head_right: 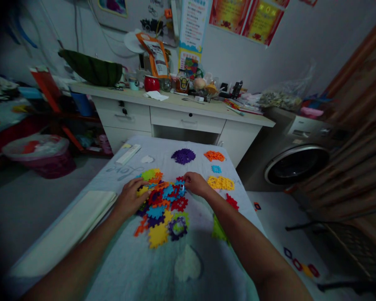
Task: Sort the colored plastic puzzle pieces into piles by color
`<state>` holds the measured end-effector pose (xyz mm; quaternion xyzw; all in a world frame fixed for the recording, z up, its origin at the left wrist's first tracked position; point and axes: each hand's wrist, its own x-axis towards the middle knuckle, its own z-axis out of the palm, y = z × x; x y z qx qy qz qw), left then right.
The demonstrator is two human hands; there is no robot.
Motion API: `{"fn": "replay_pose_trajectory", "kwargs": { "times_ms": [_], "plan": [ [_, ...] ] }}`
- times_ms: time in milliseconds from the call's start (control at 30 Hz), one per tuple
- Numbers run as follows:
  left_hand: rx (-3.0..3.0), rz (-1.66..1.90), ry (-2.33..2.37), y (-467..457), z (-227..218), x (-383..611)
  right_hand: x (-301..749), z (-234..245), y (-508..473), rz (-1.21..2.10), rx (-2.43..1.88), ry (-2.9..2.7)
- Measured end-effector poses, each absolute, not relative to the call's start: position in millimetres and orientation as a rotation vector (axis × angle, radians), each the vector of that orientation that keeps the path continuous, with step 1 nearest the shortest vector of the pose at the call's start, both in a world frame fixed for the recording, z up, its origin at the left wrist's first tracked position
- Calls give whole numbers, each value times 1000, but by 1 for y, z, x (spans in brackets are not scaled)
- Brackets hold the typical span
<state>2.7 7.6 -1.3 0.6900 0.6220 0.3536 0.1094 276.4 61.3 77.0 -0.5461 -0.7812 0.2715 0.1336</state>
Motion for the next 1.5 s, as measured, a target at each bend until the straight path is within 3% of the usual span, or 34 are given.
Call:
{"fn": "replay_pose_trajectory", "kwargs": {
  "times_ms": [167, 367, 433, 967, 1200, 1500],
  "plan": [
    [2025, 1031, 1817, 8, 0, 2, 288, 81, 67, 1042, -1529, -1939],
    [2053, 1053, 1816, 8, -3, 2, 305, 74, 84, 302, -1557, -1976],
    [2053, 1053, 1825, 8, -5, 2, 308, 67, 85, 191, -1615, -2077],
    [2066, 1046, 1821, 10, -7, 0, 321, 49, 104, 313, -1612, -2662],
    [2075, 1028, 1807, 10, -6, 0, 372, 58, 142, 147, -1780, -2350],
    [2054, 1047, 1809, 10, -5, 0, 425, 63, 163, 234, -1999, -2136]
  ]
}}
